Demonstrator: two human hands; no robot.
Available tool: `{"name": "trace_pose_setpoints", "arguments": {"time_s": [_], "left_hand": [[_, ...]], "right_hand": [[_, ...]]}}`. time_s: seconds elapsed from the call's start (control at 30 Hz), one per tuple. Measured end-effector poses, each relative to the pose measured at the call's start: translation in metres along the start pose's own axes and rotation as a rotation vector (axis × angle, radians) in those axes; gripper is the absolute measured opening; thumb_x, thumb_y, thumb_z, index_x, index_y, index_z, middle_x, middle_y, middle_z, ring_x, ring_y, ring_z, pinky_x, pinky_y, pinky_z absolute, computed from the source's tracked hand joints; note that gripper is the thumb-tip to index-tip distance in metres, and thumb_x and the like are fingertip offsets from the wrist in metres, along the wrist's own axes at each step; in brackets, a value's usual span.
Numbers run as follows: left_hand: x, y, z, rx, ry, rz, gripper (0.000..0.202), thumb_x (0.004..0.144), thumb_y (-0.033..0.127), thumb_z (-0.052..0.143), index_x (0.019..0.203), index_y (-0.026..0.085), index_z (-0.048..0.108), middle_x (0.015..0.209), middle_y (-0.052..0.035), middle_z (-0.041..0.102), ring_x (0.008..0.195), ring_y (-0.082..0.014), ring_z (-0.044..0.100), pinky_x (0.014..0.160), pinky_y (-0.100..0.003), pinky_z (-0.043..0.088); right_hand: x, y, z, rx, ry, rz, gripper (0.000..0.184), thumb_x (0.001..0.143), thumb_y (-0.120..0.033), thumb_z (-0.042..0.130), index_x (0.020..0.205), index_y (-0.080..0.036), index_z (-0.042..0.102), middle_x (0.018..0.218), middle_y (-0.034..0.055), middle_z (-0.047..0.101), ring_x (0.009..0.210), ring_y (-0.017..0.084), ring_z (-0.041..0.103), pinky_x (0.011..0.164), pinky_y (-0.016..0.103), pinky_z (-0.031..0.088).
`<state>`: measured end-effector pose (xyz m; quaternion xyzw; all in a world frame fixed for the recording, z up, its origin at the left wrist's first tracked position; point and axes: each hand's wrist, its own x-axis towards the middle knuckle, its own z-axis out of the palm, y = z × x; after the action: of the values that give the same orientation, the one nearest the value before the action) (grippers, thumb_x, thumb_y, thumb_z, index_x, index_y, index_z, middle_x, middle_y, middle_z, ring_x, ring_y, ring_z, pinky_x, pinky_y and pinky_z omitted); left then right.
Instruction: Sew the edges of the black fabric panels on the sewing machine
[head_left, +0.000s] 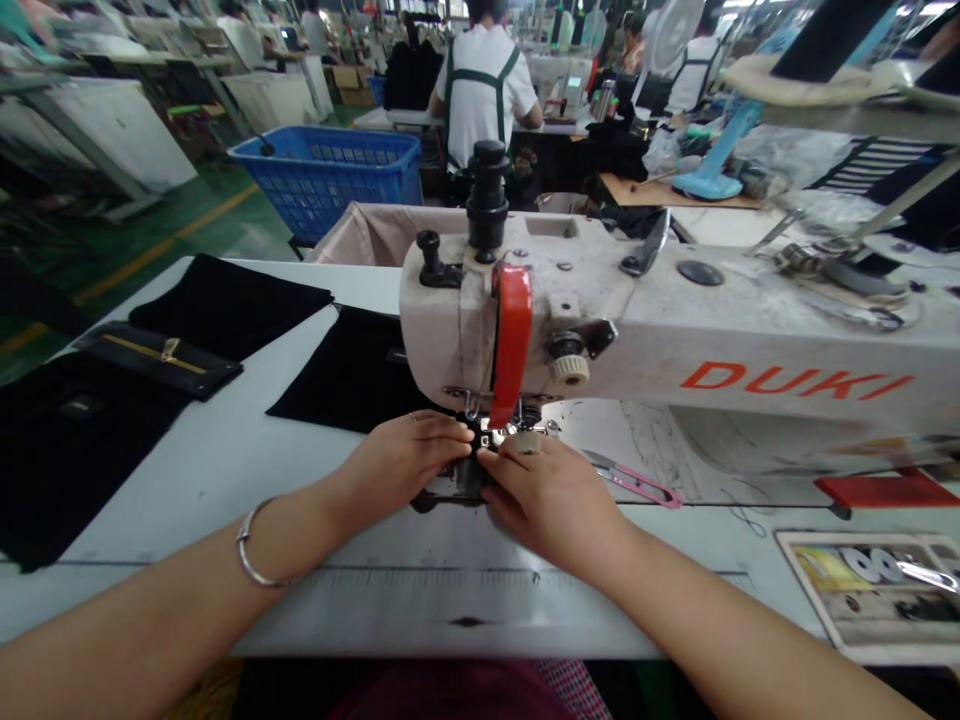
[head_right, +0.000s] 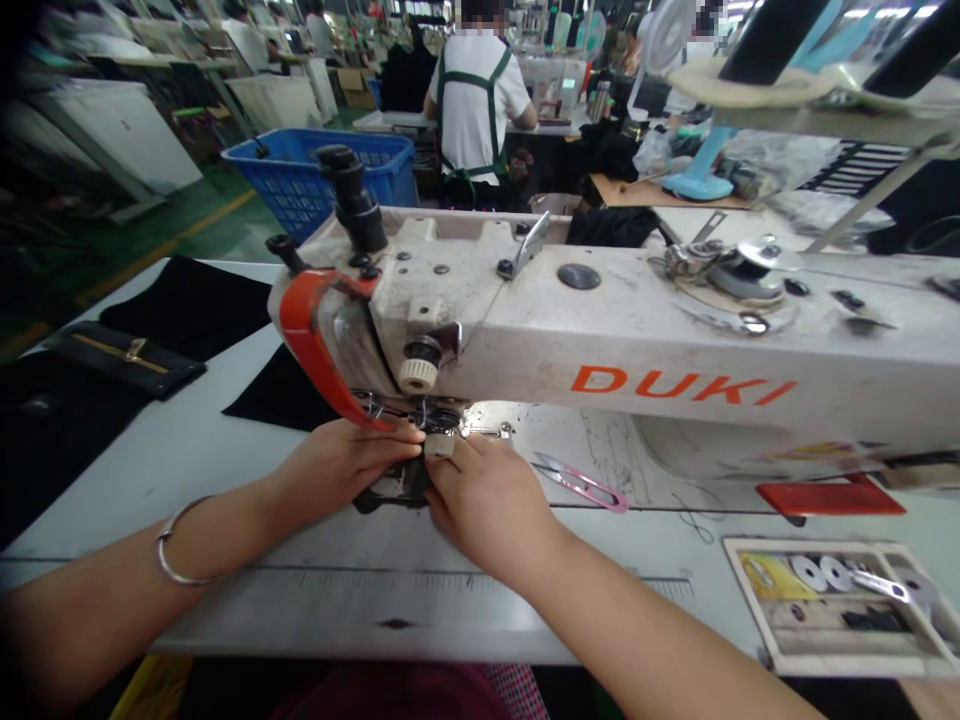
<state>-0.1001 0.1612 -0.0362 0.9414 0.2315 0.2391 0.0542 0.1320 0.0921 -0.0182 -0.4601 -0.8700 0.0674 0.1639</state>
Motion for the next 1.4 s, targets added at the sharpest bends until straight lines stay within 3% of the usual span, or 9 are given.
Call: {"name": "trace_pose_setpoints", "arguments": {"time_s": [0.37,0.9,1.17,1.3,1.4], "left_hand": [[0.013,-0.023,0.007,0.02,-0.063,-0.147,0.026,0.101,0.022,0.05,0.109,0.025,0.075,0.118,-0.0022,0.074,0.113,-0.0207,0.068,0.102,-0.035,0.053],[0.014,-0.034,0.006,0.035,-0.162,-0.132,0.033,0.097,0.016,0.05,0.117,0.027,0.073,0.121,-0.001,0.073,0.114,-0.0207,0.067,0.104,-0.036,0.051],[0.021,-0.037,-0.001,0.037,-0.198,-0.07,0.039,0.097,0.012,0.047,0.125,0.029,0.069,0.13,0.0002,0.069,0.121,-0.0208,0.064,0.108,-0.037,0.049],[0.02,-0.039,-0.002,0.044,-0.207,-0.061,0.041,0.098,0.014,0.044,0.128,0.03,0.067,0.133,0.0006,0.067,0.125,-0.0207,0.062,0.111,-0.039,0.047],[0.018,-0.041,-0.001,0.063,-0.208,-0.08,0.04,0.096,0.015,0.045,0.124,0.028,0.07,0.13,-0.0018,0.069,0.122,-0.0228,0.063,0.109,-0.043,0.049]], "right_hand": [[0.007,0.001,0.01,-0.098,0.006,0.091,0.035,0.094,-0.029,0.057,0.127,-0.02,0.064,0.108,0.0102,0.069,0.088,0.026,0.06,0.072,0.037,0.043],[0.006,-0.002,0.014,-0.056,0.064,0.114,0.029,0.094,-0.027,0.057,0.12,-0.019,0.067,0.096,0.0092,0.069,0.085,0.025,0.06,0.073,0.036,0.042],[0.003,0.008,0.011,0.063,0.218,0.149,0.015,0.095,-0.027,0.056,0.094,-0.019,0.069,0.089,0.0068,0.068,0.082,0.021,0.062,0.071,0.031,0.043],[0.008,0.024,0.003,0.119,0.373,0.318,0.022,0.099,-0.026,0.046,0.101,-0.017,0.066,0.088,0.0088,0.068,0.075,0.019,0.062,0.066,0.029,0.043],[0.013,0.031,0.002,0.149,0.415,0.376,0.023,0.098,-0.026,0.045,0.106,-0.018,0.066,0.087,0.009,0.068,0.077,0.021,0.063,0.066,0.03,0.043]]}}
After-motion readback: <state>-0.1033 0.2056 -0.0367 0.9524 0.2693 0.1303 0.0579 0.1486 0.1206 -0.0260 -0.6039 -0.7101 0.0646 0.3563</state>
